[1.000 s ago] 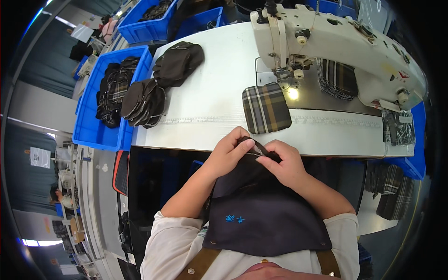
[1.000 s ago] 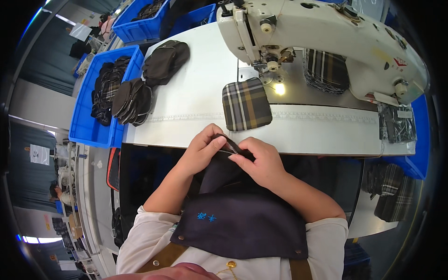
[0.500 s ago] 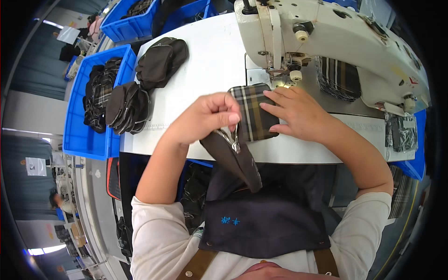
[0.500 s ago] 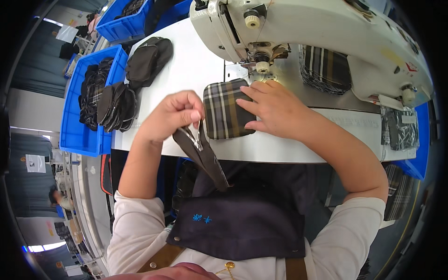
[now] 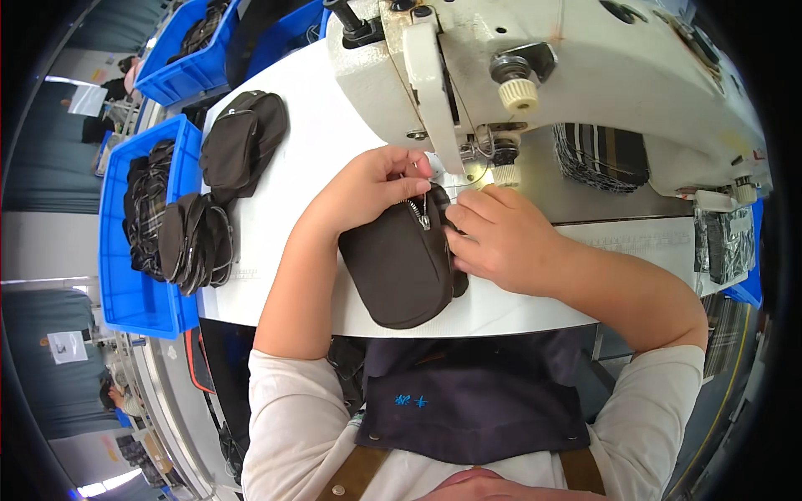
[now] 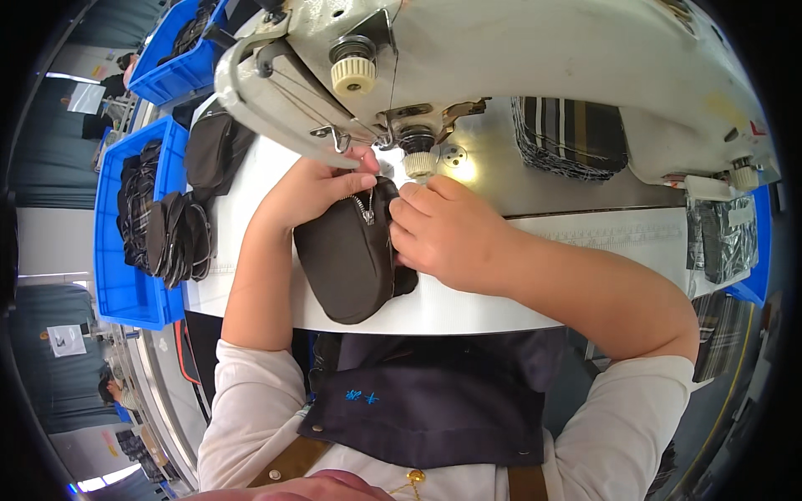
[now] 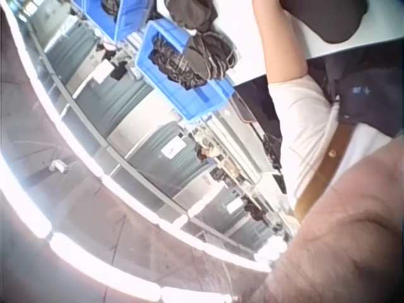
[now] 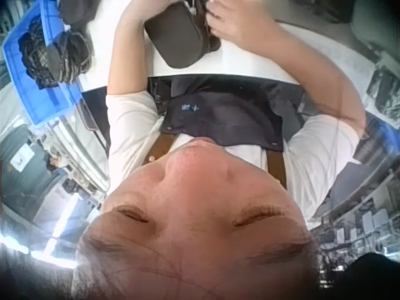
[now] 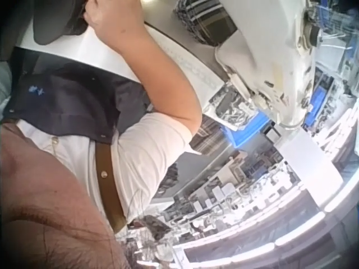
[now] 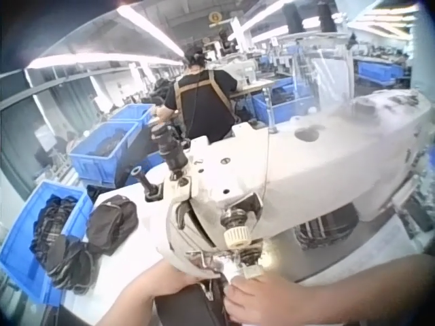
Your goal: Using an industrial sewing machine to sew the edges of a small brown leather pouch.
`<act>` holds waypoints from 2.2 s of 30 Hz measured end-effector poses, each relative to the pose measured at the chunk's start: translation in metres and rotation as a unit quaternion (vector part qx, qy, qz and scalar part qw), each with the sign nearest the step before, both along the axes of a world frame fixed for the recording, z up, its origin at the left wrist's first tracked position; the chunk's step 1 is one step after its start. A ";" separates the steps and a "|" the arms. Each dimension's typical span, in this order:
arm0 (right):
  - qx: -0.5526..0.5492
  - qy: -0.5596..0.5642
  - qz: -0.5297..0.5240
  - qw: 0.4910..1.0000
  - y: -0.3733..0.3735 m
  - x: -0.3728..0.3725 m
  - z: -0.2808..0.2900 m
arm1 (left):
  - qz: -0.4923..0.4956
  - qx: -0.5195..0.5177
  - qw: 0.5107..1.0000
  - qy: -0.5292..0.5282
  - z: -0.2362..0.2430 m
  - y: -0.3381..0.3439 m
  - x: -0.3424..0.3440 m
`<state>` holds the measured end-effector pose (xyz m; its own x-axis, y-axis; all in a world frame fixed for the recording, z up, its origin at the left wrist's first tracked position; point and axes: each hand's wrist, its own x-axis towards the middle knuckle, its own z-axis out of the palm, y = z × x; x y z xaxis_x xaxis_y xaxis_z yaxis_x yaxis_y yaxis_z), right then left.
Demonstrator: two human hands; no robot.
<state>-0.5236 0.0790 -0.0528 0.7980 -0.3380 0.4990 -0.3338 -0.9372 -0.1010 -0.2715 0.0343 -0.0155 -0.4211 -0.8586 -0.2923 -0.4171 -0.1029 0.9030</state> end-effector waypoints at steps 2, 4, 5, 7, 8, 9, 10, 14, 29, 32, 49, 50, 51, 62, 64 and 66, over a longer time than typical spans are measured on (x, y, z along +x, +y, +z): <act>-0.046 0.040 -0.024 0.998 -0.001 -0.004 0.007 | -0.001 -0.003 1.000 0.009 -0.001 0.000 0.002; -0.073 0.011 -0.022 0.997 -0.002 0.001 0.007 | -0.037 -0.011 0.999 0.021 0.001 -0.001 0.003; -0.101 -0.020 -0.023 0.994 -0.002 0.004 0.007 | -0.036 -0.010 0.999 0.022 0.001 -0.001 0.005; -0.139 -0.060 -0.007 0.988 0.000 0.012 0.007 | -0.040 0.014 0.997 0.057 0.002 0.000 0.008; -0.178 -0.101 0.009 0.979 0.002 0.015 0.007 | -0.038 0.014 0.997 0.059 0.005 0.001 0.009; -0.179 -0.102 0.029 0.978 0.004 0.014 0.007 | -0.039 0.030 0.996 0.080 0.011 0.003 0.010; -0.179 -0.101 0.032 0.978 0.004 0.013 0.008 | -0.041 0.045 0.993 0.100 0.015 0.005 0.011; -0.175 -0.110 0.078 0.975 0.004 0.011 0.011 | -0.065 0.058 0.984 0.156 0.019 0.010 0.019; -0.159 -0.106 0.131 0.973 0.010 0.009 0.015 | -0.142 0.077 0.982 0.103 0.023 0.010 0.028; -0.162 -0.101 0.127 0.973 0.009 0.006 0.015 | -0.198 0.086 0.972 0.099 0.027 0.012 0.026; -0.120 -0.106 0.109 0.981 0.002 -0.004 0.019 | -0.189 0.060 0.961 0.193 0.014 0.016 0.027; -0.106 -0.117 0.094 0.983 0.000 -0.004 0.018 | -0.190 0.060 0.961 0.193 0.015 0.017 0.028; -0.093 -0.128 0.080 0.984 0.000 -0.003 0.018 | -0.154 0.083 0.966 0.190 0.016 0.018 0.029; -0.108 -0.077 0.029 0.991 0.011 0.003 0.017 | -0.008 -0.264 0.947 -0.184 0.046 0.034 -0.009; -0.113 -0.044 0.012 0.993 0.009 0.004 0.013 | -0.016 -0.271 0.933 -0.237 0.032 0.027 -0.012; -0.071 0.030 0.026 0.997 0.008 0.004 0.009 | -0.032 -0.272 0.934 -0.230 0.012 0.023 -0.007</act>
